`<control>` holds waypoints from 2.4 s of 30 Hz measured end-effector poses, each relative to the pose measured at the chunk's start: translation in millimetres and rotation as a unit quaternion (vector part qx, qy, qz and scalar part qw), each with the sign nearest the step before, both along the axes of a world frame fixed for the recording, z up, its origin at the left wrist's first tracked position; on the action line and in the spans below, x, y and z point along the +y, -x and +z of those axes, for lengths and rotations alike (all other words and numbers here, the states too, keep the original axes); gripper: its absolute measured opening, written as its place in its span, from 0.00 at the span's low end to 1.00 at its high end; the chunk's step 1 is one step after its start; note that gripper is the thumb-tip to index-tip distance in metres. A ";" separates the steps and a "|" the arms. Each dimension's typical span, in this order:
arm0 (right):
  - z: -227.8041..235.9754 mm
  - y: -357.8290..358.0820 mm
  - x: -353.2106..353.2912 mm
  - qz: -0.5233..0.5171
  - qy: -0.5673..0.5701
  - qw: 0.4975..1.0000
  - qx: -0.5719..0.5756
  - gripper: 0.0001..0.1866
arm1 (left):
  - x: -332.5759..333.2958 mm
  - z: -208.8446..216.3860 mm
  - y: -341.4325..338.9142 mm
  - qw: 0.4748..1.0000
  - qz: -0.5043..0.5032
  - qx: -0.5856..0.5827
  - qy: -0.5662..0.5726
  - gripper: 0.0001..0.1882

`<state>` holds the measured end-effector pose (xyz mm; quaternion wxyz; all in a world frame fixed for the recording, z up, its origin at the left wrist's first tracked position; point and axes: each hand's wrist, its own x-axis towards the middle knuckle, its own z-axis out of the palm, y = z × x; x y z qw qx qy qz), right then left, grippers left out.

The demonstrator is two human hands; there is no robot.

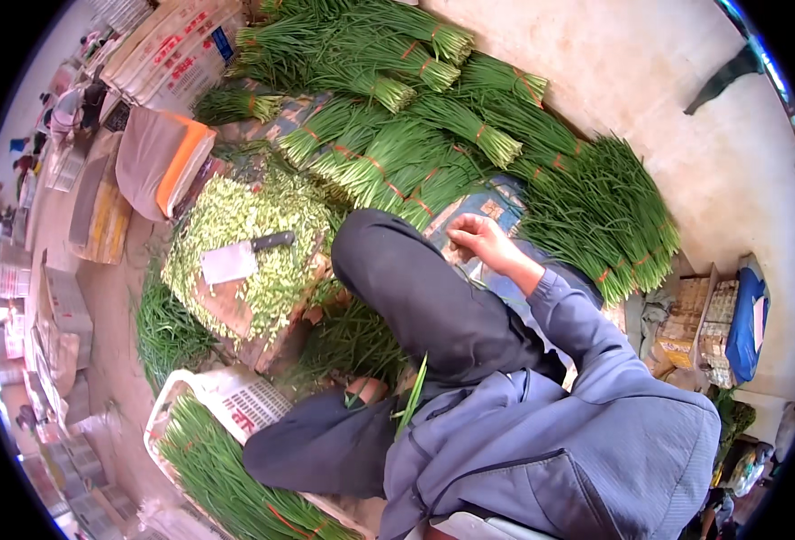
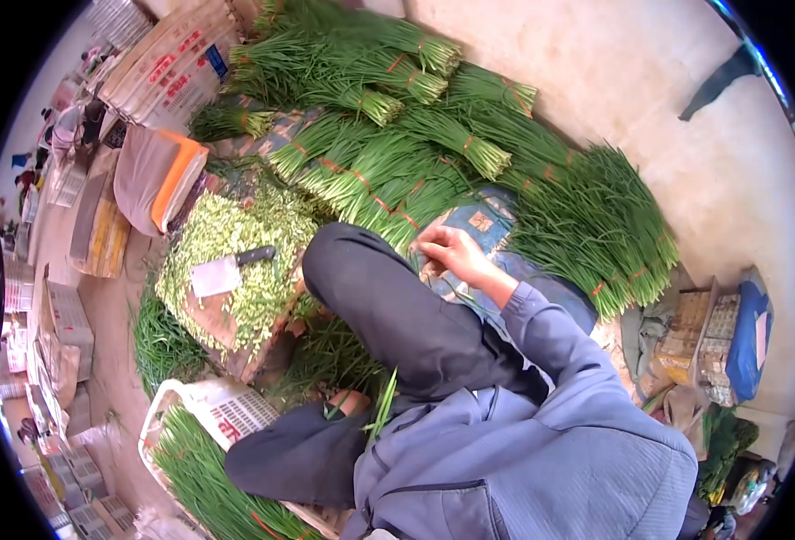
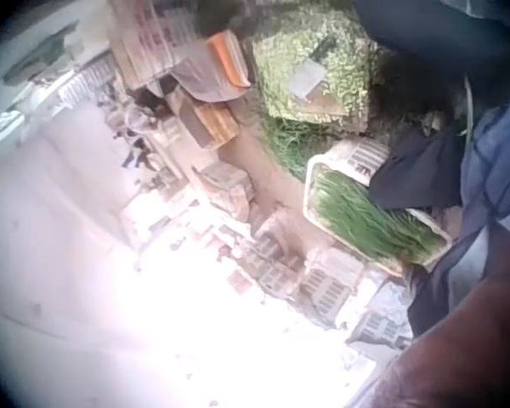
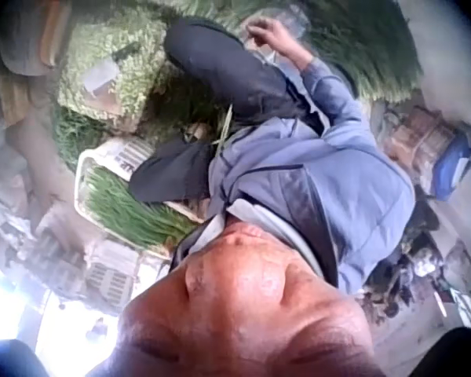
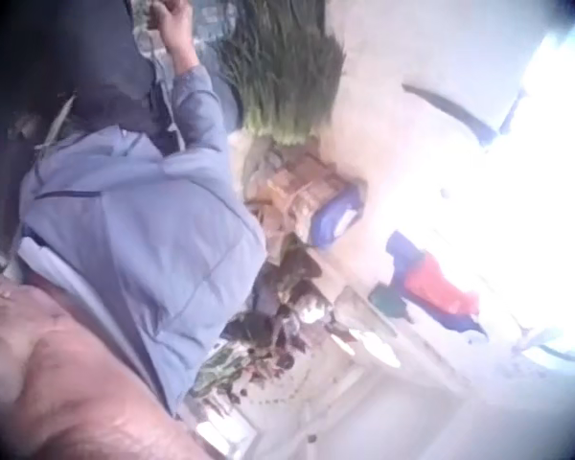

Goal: The person bundles stalks of green onions with a red tie, trims the root ends and leaf tips with a knife on a wooden block, and removes loose leaves by hand.

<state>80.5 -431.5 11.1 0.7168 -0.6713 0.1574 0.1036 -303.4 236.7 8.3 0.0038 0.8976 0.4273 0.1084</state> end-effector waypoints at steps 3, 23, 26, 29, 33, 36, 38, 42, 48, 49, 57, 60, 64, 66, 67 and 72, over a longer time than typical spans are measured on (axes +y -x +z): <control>-89.1 -34.0 -59.3 0.113 0.322 0.938 0.060 0.25 | -21.6 11.7 -31.7 0.998 0.018 0.008 -0.061 0.50; -115.3 -349.3 -21.9 0.384 0.513 0.701 -0.313 0.50 | -198.2 156.3 -205.3 0.986 0.166 0.013 -0.025 0.53; -11.2 -344.5 -26.2 0.312 0.409 0.787 -0.341 0.55 | -184.8 126.6 -252.2 0.929 -0.073 -0.344 0.117 0.49; 115.3 -325.1 10.3 0.352 0.229 0.823 -0.383 0.56 | -224.8 154.6 -331.0 0.869 -0.216 -0.331 0.297 0.48; 230.3 -270.9 77.8 0.367 0.019 0.821 -0.436 0.51 | -262.3 202.7 -451.7 0.789 -0.480 -0.243 0.296 0.63; 258.1 -232.5 159.3 0.410 0.010 0.786 -0.462 0.50 | -296.4 257.3 -488.5 0.588 -0.543 -0.344 0.491 0.65; 268.2 -209.1 205.5 0.480 0.023 0.736 -0.477 0.52 | -266.4 255.9 -469.1 0.725 -0.368 -0.256 0.523 0.50; 169.3 -256.2 242.5 0.557 0.158 0.752 -0.314 0.28 | -217.6 212.8 -435.9 0.701 -0.304 -0.352 0.541 0.32; -42.2 -253.9 283.3 0.430 0.453 0.667 -0.406 0.21 | -155.0 162.8 -452.4 0.823 -0.234 -0.200 0.478 0.34; -48.3 -259.6 284.4 0.423 0.462 0.676 -0.387 0.18 | -148.4 155.3 -465.5 0.793 -0.258 -0.169 0.525 0.34; 20.7 -286.7 208.1 0.424 0.356 0.794 -0.250 0.18 | -91.8 29.4 -505.3 0.644 -0.244 0.091 0.720 0.45; 47.0 -258.9 169.9 0.323 0.270 0.860 -0.290 0.21 | -99.8 1.9 -500.7 0.643 -0.264 0.085 0.714 0.51; 65.2 -236.9 136.8 0.361 0.104 0.925 -0.062 0.23 | -179.6 37.2 -489.4 0.943 -0.257 -0.051 0.207 0.57; 61.4 -229.3 147.5 0.351 0.110 0.921 -0.128 0.17 | -221.5 27.3 -485.9 0.957 -0.242 -0.070 0.141 0.54; 49.7 -228.0 152.4 0.331 0.131 0.908 -0.224 0.15 | -243.4 22.5 -490.7 0.973 -0.211 0.000 0.092 0.54; 28.6 -233.2 162.6 0.350 0.114 0.896 -0.248 0.13 | -225.7 12.1 -536.7 0.987 -0.160 0.011 0.022 0.70</control>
